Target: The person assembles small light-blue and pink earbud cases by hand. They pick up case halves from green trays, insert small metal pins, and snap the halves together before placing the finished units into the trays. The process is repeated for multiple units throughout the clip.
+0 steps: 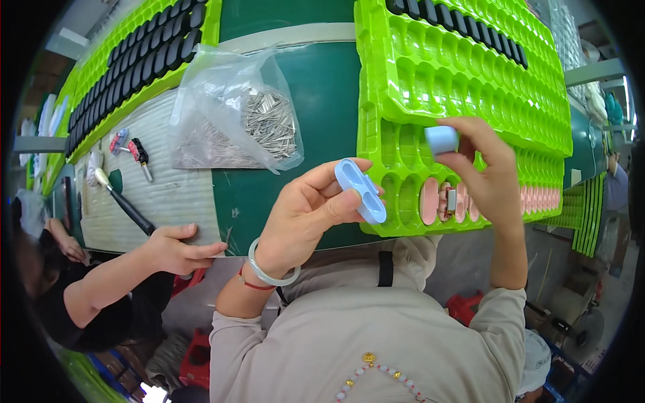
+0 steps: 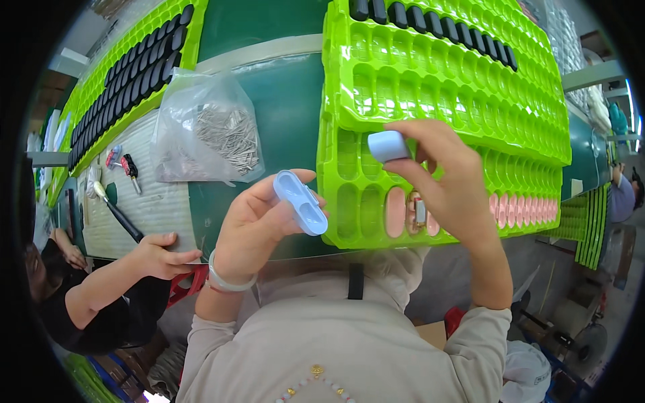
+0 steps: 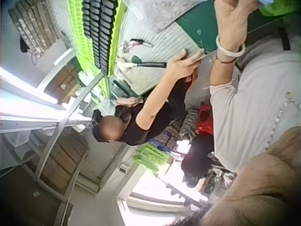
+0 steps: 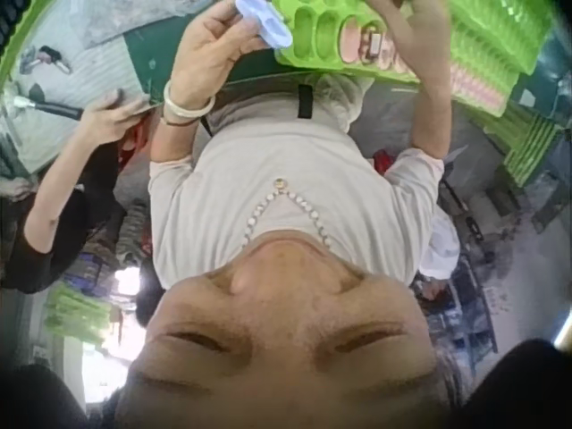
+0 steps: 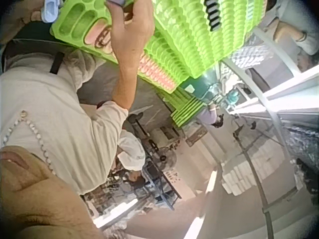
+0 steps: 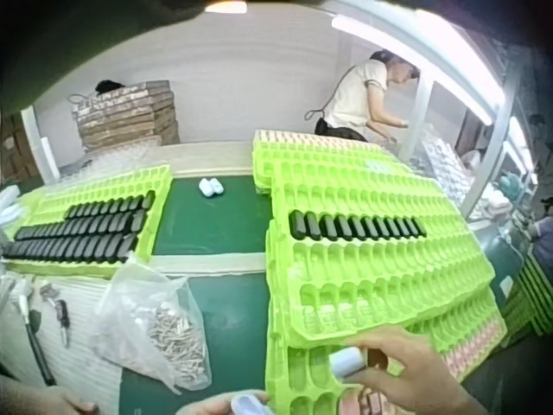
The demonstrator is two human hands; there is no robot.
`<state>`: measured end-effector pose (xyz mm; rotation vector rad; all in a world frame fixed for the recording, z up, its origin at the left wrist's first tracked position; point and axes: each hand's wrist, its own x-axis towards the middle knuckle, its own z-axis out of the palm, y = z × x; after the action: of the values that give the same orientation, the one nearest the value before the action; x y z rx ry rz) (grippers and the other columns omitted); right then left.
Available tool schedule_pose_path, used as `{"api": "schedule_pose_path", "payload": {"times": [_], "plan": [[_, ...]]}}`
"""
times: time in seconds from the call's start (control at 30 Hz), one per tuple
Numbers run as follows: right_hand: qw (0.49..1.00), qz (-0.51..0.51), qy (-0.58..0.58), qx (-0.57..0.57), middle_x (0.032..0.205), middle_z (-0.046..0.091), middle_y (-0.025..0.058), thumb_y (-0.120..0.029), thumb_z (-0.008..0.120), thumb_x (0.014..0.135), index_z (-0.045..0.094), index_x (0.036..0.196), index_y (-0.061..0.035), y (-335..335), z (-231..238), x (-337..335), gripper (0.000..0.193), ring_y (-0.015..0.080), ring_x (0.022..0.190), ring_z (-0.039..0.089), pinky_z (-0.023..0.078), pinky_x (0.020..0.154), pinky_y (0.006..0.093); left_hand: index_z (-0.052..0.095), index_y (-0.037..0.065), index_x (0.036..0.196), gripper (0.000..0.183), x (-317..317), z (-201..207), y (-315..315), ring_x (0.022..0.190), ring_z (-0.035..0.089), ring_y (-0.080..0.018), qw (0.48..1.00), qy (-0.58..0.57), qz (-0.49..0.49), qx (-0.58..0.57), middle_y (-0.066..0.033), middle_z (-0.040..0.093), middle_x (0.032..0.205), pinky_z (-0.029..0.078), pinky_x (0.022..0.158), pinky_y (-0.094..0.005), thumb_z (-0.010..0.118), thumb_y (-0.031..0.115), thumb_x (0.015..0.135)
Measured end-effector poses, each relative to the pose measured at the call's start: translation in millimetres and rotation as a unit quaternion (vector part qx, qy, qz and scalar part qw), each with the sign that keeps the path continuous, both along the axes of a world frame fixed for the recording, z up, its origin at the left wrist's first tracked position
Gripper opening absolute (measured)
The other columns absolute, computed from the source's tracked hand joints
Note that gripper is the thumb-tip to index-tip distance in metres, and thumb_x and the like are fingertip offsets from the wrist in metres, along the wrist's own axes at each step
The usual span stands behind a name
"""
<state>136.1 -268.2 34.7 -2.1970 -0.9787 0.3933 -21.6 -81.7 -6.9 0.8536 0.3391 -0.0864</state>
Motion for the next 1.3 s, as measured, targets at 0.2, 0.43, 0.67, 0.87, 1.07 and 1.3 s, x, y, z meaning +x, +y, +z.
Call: {"api": "schedule_pose_path", "payload": {"times": [0.2, 0.43, 0.67, 0.87, 1.07, 1.3], "plan": [[0.933, 0.129, 0.175, 0.285, 0.124, 0.047, 0.0196, 0.016, 0.055, 0.072, 0.052, 0.106, 0.0015, -10.3, -25.5, -11.2, 0.037, 0.0232, 0.097, 0.059, 0.050, 0.077, 0.0294, 0.049, -0.001, 0.117, 0.035, 7.2, 6.0, -6.7, 0.089, 0.061, -0.0155, 0.999, -0.013, -0.034, -0.015, -0.0117, 0.062, 0.100, 0.048, 0.077, -0.0263, 0.055, 0.019, 0.088], [0.904, 0.123, 0.259, 0.317, 0.129, 0.043, 0.0201, 0.005, 0.060, 0.072, 0.051, 0.107, 0.0023, -17.3, -34.3, -19.4, 0.037, 0.0258, 0.117, 0.045, 0.037, 0.094, 0.0355, 0.050, 0.000, 0.116, 0.034, 19.0, 13.9, -16.2, 0.090, 0.060, -0.0165, 0.997, -0.042, -0.060, -0.004, -0.0134, 0.061, 0.104, 0.047, 0.078, -0.0266, 0.054, 0.020, 0.089], [0.793, 0.024, 0.490, 0.362, 0.130, 0.042, 0.0205, 0.000, 0.050, 0.079, 0.044, 0.121, 0.0048, -23.9, -31.5, -19.1, 0.043, 0.0218, 0.097, 0.058, 0.050, 0.070, 0.0275, 0.050, -0.001, 0.116, 0.034, 24.6, 10.9, -22.7, 0.088, 0.058, -0.0139, 0.998, -0.017, -0.058, -0.007, -0.0111, 0.061, 0.100, 0.046, 0.077, -0.0255, 0.054, 0.018, 0.088], [0.818, -0.059, 0.511, 0.259, 0.087, 0.063, 0.0105, -0.014, 0.052, 0.087, 0.051, 0.110, 0.0052, -32.0, -26.1, -14.9, 0.029, 0.0127, 0.060, 0.061, 0.048, 0.049, 0.0238, 0.049, -0.001, 0.117, 0.035, 28.9, 11.9, -23.3, 0.085, 0.059, -0.0127, 0.997, -0.023, -0.045, 0.062, -0.0098, 0.062, 0.098, 0.046, 0.075, -0.0245, 0.054, 0.015, 0.087], [0.880, -0.060, 0.444, 0.155, 0.070, 0.062, 0.0031, -0.018, 0.053, 0.089, 0.057, 0.102, 0.0011, -29.5, -13.8, -16.5, 0.023, 0.0072, 0.054, 0.058, 0.038, 0.042, 0.0184, 0.048, -0.002, 0.119, 0.035, 31.6, 14.3, -25.8, 0.090, 0.058, -0.0135, 0.998, -0.015, -0.043, 0.043, -0.0089, 0.060, 0.103, 0.047, 0.079, -0.0269, 0.055, 0.014, 0.088], [0.918, -0.028, 0.375, 0.124, 0.072, 0.061, 0.0043, -0.019, 0.050, 0.090, 0.053, 0.114, 0.0015, -34.4, -6.8, 2.8, 0.031, 0.0076, 0.053, 0.058, 0.042, 0.044, 0.0185, 0.051, -0.001, 0.106, 0.028, 37.3, 22.5, -25.2, 0.096, 0.058, -0.0186, 0.997, 0.004, -0.077, 0.012, -0.0114, 0.057, 0.107, 0.048, 0.083, -0.0305, 0.060, 0.002, 0.080]]}}
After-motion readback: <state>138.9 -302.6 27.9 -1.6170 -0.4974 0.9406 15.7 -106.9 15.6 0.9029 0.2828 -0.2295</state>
